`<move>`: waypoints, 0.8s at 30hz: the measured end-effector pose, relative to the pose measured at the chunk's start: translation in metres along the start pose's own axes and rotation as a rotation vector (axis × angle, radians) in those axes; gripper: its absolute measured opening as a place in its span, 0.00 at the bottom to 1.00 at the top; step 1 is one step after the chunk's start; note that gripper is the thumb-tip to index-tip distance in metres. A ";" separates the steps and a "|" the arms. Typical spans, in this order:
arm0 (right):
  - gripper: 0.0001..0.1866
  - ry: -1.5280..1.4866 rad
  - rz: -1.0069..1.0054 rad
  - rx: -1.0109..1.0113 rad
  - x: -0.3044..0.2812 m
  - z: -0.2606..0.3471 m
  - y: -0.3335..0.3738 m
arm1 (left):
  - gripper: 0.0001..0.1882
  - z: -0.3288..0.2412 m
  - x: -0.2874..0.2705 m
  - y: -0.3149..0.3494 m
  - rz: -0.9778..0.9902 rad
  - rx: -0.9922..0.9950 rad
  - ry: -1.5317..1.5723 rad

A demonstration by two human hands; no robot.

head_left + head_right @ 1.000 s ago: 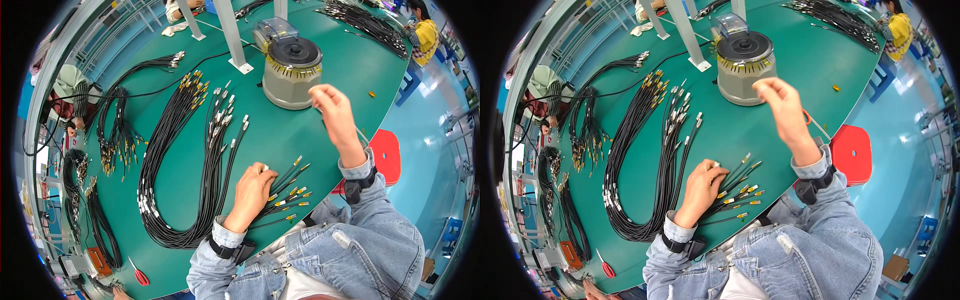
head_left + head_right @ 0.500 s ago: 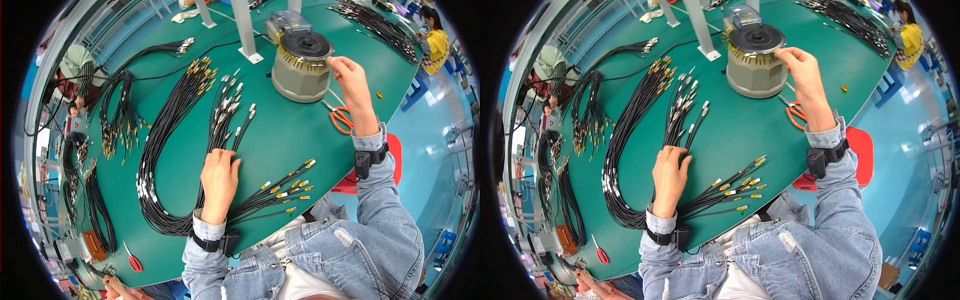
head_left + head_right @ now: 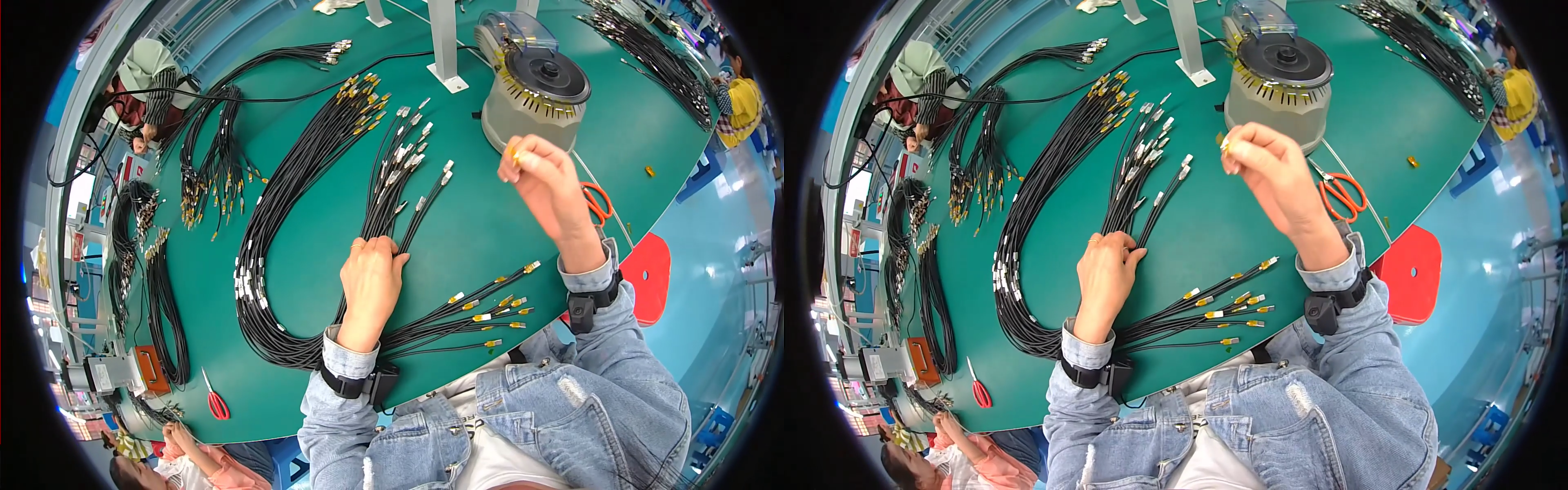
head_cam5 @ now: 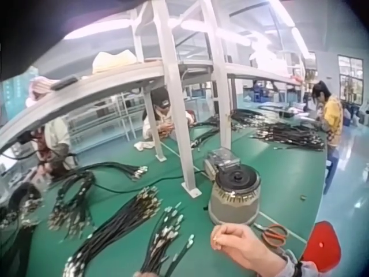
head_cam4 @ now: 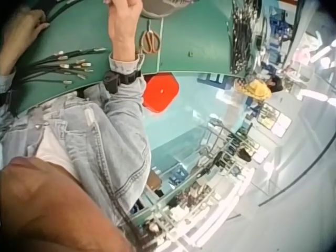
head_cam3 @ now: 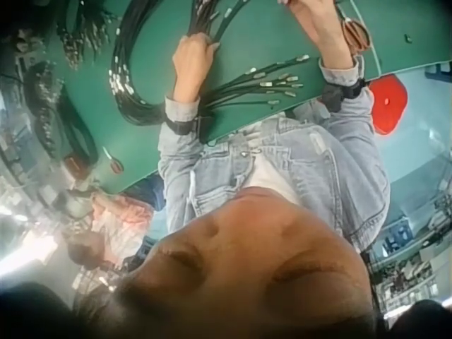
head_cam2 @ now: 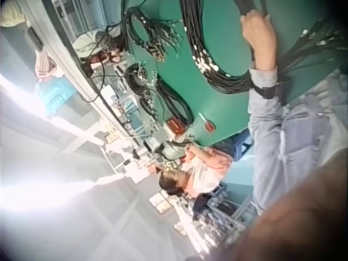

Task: Manually attaching small yellow connectors or sleeves to the ends of black electrical wires on a production line.

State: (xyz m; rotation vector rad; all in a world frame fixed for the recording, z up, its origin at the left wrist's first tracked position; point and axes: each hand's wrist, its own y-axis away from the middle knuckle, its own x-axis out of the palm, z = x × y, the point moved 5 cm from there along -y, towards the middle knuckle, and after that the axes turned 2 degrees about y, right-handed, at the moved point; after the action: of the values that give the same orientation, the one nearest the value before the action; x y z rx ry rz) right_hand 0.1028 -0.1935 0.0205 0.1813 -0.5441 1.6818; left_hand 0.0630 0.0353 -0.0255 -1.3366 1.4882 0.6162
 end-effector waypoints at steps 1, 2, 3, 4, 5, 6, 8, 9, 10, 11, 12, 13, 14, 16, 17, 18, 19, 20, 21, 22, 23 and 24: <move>0.08 0.001 0.040 0.035 0.001 -0.007 0.000 | 0.10 0.001 0.001 -0.001 0.030 -0.019 0.004; 0.08 0.002 0.080 0.070 0.003 -0.013 0.000 | 0.10 0.001 0.000 -0.001 0.030 -0.020 0.003; 0.08 0.000 0.082 0.070 0.002 -0.016 0.001 | 0.10 0.001 -0.001 -0.001 0.037 -0.032 0.014; 0.08 -0.005 0.096 0.091 0.001 -0.020 0.001 | 0.10 0.001 -0.001 -0.001 0.043 -0.044 0.025; 0.08 -0.010 0.110 0.113 0.001 -0.023 0.002 | 0.10 0.002 -0.001 -0.002 0.050 -0.056 0.035; 0.08 -0.016 0.122 0.133 0.002 -0.025 0.003 | 0.10 0.003 -0.001 -0.002 0.050 -0.056 0.033; 0.08 -0.020 0.121 0.146 0.004 -0.027 0.004 | 0.08 0.008 -0.003 -0.002 0.019 -0.054 0.079; 0.08 -0.021 0.119 0.158 0.005 -0.029 0.005 | 0.08 0.009 -0.004 -0.003 0.003 -0.052 0.102; 0.08 -0.022 0.116 0.171 0.007 -0.030 0.006 | 0.08 0.008 -0.005 -0.003 0.004 -0.050 0.099; 0.08 -0.024 0.115 0.168 0.009 -0.030 0.007 | 0.07 0.010 -0.004 -0.005 0.001 -0.157 0.353; 0.07 0.015 0.120 0.177 0.012 -0.031 0.008 | 0.06 0.011 -0.002 -0.006 0.000 -0.265 0.606; 0.07 0.055 0.125 0.185 0.016 -0.032 0.010 | 0.06 0.010 0.000 -0.007 -0.001 -0.371 0.860; 0.07 0.094 0.130 0.194 0.019 -0.034 0.012 | 0.06 0.005 -0.001 -0.009 0.001 -0.368 0.858; 0.07 0.104 0.134 0.228 0.026 -0.039 0.018 | 0.07 -0.010 -0.001 -0.014 0.039 -0.385 1.069; 0.07 0.114 0.140 0.264 0.029 -0.042 0.021 | 0.07 -0.014 0.000 -0.016 0.059 -0.394 1.174; 0.06 0.125 0.146 0.301 0.032 -0.045 0.024 | 0.07 -0.015 0.000 -0.016 0.064 -0.391 1.172; 0.06 0.122 0.142 0.299 0.035 -0.046 0.026 | 0.08 -0.016 0.001 -0.017 0.072 -0.383 1.182; 0.06 0.144 0.153 0.300 0.038 -0.047 0.029 | 0.08 -0.016 0.002 -0.016 0.082 -0.375 1.192; 0.06 0.167 0.161 0.302 0.041 -0.047 0.031 | 0.09 -0.017 0.003 -0.016 0.094 -0.366 1.204; 0.06 0.190 0.169 0.304 0.044 -0.049 0.032 | 0.09 -0.019 0.004 -0.015 0.102 -0.364 1.202; 0.06 0.188 0.161 0.303 0.046 -0.050 0.033 | 0.09 -0.022 0.005 -0.013 0.106 -0.375 1.234; 0.06 0.194 0.162 0.289 0.048 -0.051 0.034 | 0.09 -0.025 0.005 -0.011 0.109 -0.386 1.267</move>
State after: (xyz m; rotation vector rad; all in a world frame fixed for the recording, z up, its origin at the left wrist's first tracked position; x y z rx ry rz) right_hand 0.0705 -0.1309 -0.0126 0.1833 -0.1718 1.9085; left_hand 0.0657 0.0086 -0.0178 -2.1306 2.5205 0.0370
